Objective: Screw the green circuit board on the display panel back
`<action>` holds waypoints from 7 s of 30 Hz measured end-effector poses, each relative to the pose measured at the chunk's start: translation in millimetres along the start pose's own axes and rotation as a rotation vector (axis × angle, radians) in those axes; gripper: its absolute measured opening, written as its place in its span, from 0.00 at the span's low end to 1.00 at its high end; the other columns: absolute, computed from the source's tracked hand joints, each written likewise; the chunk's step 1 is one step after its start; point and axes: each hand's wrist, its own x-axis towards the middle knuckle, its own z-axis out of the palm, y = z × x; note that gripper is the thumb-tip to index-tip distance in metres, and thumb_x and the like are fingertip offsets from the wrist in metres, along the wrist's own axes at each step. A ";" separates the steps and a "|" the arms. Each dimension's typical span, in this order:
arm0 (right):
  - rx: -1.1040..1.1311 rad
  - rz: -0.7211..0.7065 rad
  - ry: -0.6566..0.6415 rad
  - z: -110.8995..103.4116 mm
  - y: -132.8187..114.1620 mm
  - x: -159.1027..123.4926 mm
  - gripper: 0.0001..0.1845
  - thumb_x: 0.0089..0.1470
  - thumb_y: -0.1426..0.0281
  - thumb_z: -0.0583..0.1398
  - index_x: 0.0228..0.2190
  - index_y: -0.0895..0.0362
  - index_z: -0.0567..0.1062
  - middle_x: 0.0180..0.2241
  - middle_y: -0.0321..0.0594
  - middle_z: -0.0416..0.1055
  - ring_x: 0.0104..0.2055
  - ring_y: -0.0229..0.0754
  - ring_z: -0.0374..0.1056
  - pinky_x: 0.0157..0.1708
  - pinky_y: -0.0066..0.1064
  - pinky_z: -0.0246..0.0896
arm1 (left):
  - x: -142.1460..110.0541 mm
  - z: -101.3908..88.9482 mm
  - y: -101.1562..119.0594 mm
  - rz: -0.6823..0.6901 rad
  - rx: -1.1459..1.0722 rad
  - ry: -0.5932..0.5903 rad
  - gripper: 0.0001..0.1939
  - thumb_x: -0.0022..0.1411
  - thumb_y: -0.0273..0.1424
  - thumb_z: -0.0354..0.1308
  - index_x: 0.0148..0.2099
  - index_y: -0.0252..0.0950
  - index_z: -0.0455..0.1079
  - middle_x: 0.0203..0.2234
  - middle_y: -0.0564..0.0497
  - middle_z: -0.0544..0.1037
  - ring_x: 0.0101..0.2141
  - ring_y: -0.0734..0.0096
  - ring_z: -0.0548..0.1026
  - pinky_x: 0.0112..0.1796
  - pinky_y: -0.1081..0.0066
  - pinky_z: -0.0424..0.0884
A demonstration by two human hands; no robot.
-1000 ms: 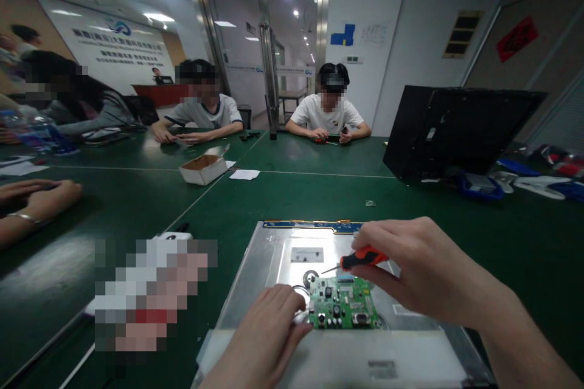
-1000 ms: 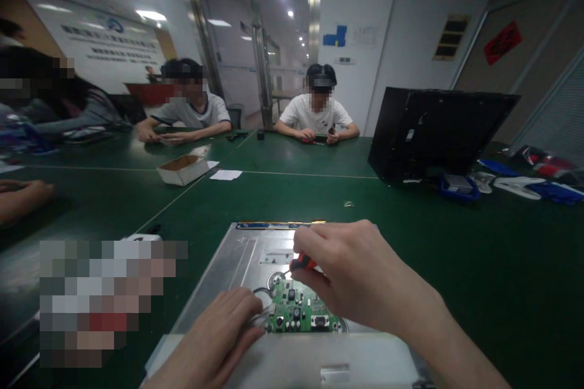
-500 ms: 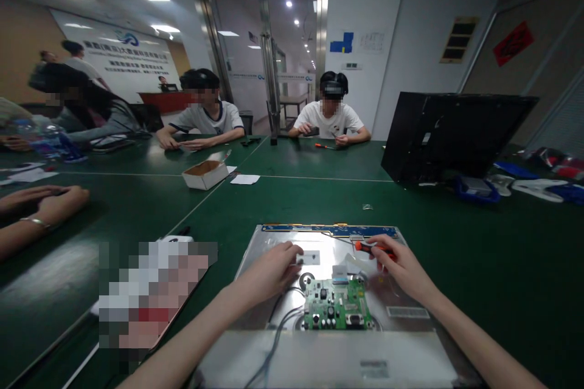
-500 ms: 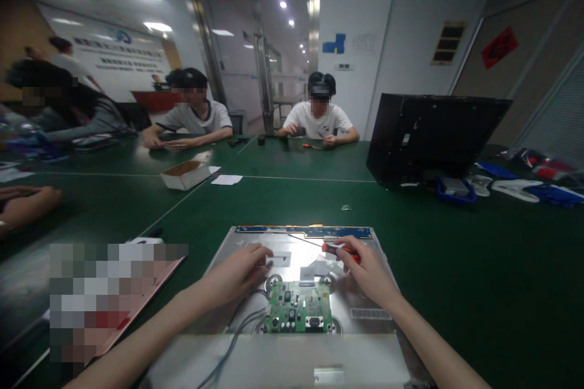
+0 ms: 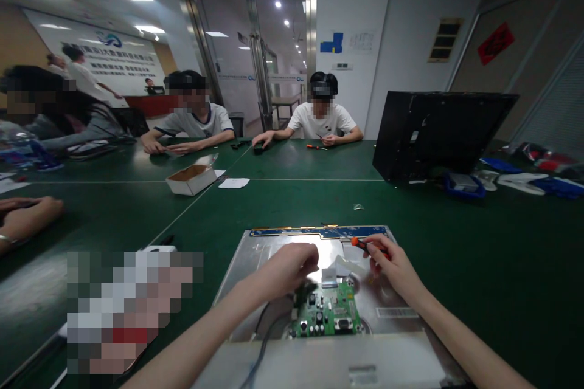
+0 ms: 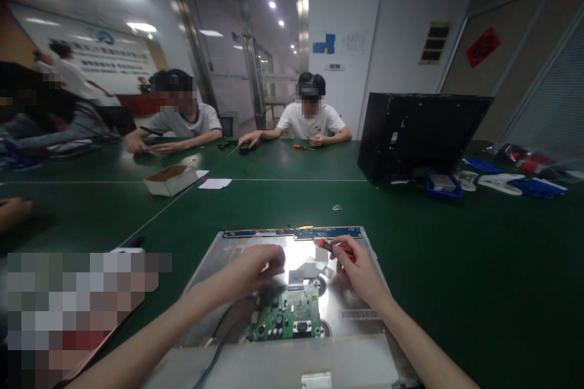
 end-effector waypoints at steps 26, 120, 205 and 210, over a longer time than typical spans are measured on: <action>0.254 0.104 0.065 1.2 5.3 1.0 0.22 0.50 0.49 0.61 0.27 0.54 0.65 0.16 0.29 0.64 0.16 0.34 0.58 0.17 0.25 0.52 | 44.4 46.5 11.9 0.132 -0.275 -0.103 0.04 0.56 0.25 0.64 0.36 0.33 0.77 0.29 0.51 0.80 0.29 0.70 0.74 0.31 0.77 0.65; -1.264 -0.538 -0.315 4.8 -128.1 13.6 0.12 0.53 0.61 0.63 0.26 0.55 0.71 0.23 0.37 0.74 0.23 0.40 0.68 0.21 0.30 0.41 | 54.1 45.4 1.1 0.104 -0.506 -0.278 0.07 0.52 0.20 0.61 0.34 0.34 0.76 0.24 0.55 0.75 0.28 0.72 0.71 0.30 0.77 0.65; -1.138 -0.453 -0.456 -2.0 -131.9 2.6 0.11 0.53 0.74 0.57 0.39 0.53 0.65 0.34 0.35 0.72 0.29 0.40 0.67 0.25 0.31 0.48 | 53.5 47.6 3.7 0.063 -0.528 -0.255 0.06 0.51 0.19 0.61 0.33 0.33 0.75 0.23 0.56 0.74 0.26 0.73 0.70 0.29 0.77 0.65; -1.264 -0.405 -0.393 -1.9 -129.4 5.7 0.11 0.55 0.70 0.59 0.42 0.53 0.67 0.30 0.36 0.73 0.30 0.45 0.70 0.23 0.31 0.46 | 53.6 48.0 3.2 0.061 -0.531 -0.247 0.05 0.51 0.21 0.61 0.33 0.33 0.75 0.24 0.55 0.74 0.27 0.72 0.71 0.30 0.77 0.65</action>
